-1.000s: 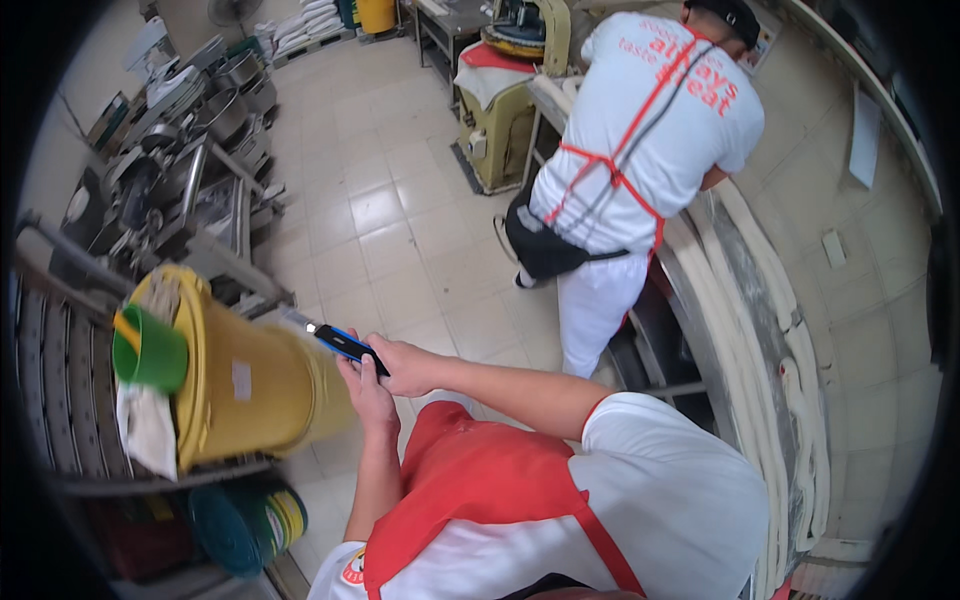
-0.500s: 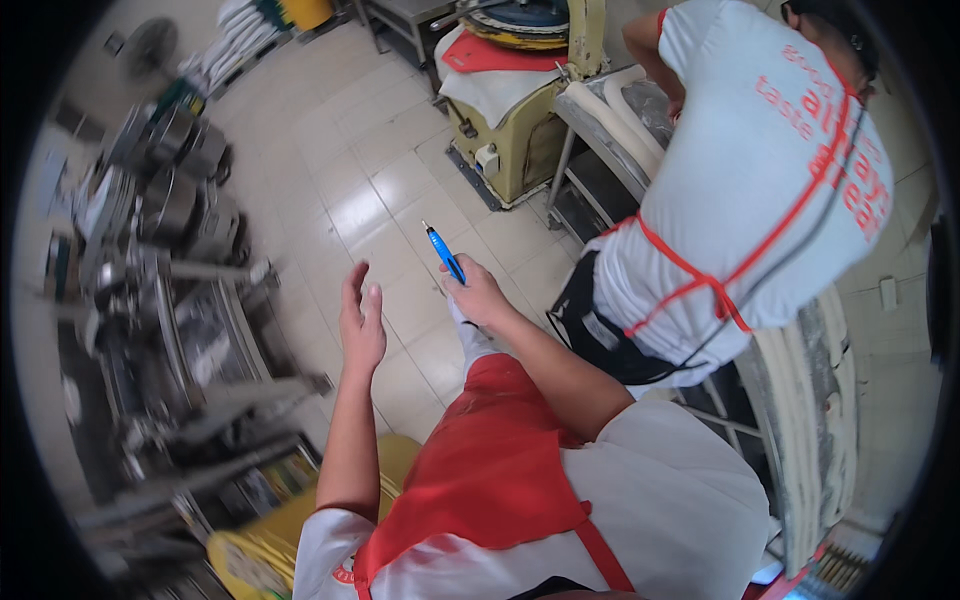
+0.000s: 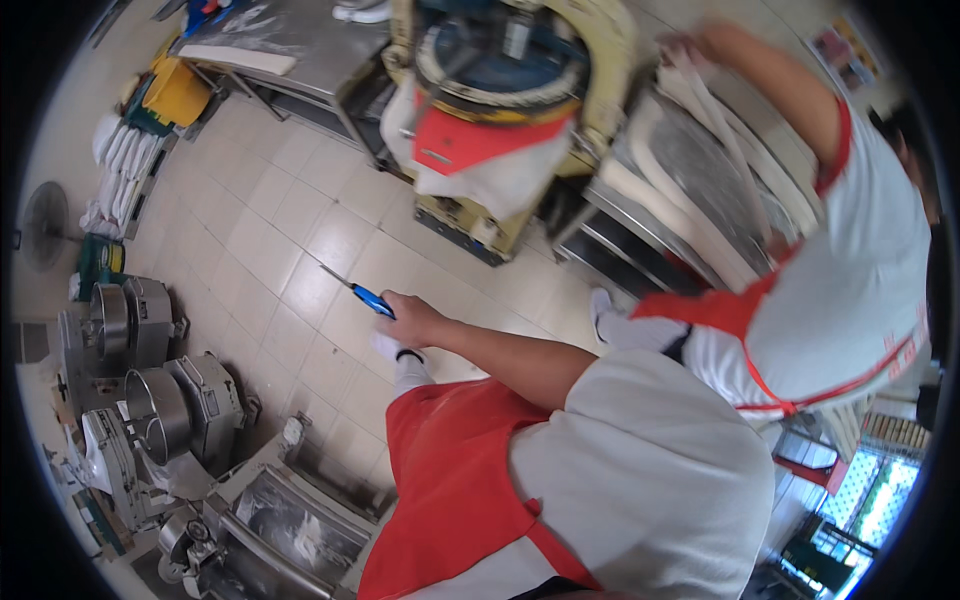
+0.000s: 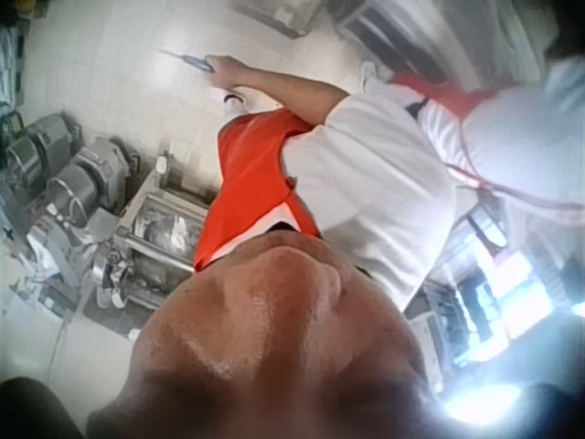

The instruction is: The person cleans a workspace with a scraper, cuts a long strip of dough into smaller pieces using a knife, transfers water between buckets, and applies liquid to the dough pieces using a brush.

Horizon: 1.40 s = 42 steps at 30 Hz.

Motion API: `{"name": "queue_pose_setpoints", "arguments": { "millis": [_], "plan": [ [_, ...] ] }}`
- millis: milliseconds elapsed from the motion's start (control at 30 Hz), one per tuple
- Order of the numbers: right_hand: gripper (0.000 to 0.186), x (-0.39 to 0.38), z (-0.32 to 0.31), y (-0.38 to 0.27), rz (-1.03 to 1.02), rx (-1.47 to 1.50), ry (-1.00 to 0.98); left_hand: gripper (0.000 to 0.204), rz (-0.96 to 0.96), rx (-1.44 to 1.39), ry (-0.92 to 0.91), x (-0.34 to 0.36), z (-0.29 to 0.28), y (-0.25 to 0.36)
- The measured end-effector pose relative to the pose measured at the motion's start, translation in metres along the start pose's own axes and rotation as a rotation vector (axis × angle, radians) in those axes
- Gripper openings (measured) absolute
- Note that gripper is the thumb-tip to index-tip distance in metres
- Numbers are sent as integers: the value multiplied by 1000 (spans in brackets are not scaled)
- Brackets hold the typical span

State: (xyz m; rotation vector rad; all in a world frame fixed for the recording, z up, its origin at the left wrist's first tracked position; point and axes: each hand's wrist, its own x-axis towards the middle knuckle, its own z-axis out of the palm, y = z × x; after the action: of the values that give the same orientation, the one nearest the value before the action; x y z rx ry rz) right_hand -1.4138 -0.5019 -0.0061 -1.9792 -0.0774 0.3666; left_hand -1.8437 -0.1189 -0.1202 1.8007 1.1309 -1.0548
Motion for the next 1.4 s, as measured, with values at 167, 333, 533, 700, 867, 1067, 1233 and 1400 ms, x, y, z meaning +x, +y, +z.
{"name": "queue_pose_setpoints", "arguments": {
  "millis": [167,333,533,700,867,1067,1233,1400],
  "plan": [
    [42,163,18,-32,149,67,-9,39,34,-60,23,112,-101,139],
    [29,300,3,-113,156,151,10,46,482,630,113,252,-286,400],
    [27,443,-65,-141,252,510,334,47,1070,421,453,212,-414,886],
    [23,564,-116,-118,276,646,643,51,1524,627,315,149,-371,1145],
    [25,649,-129,-117,347,630,722,68,1786,1129,58,159,-313,1305],
    [23,710,-114,-143,524,539,966,91,1988,1560,-344,189,-255,1421],
    [22,778,-66,-177,780,487,1303,82,2139,1500,-594,231,-231,1450],
    [41,840,-35,-220,804,502,1375,81,2149,1411,-617,244,-231,1455]
  ]
}}
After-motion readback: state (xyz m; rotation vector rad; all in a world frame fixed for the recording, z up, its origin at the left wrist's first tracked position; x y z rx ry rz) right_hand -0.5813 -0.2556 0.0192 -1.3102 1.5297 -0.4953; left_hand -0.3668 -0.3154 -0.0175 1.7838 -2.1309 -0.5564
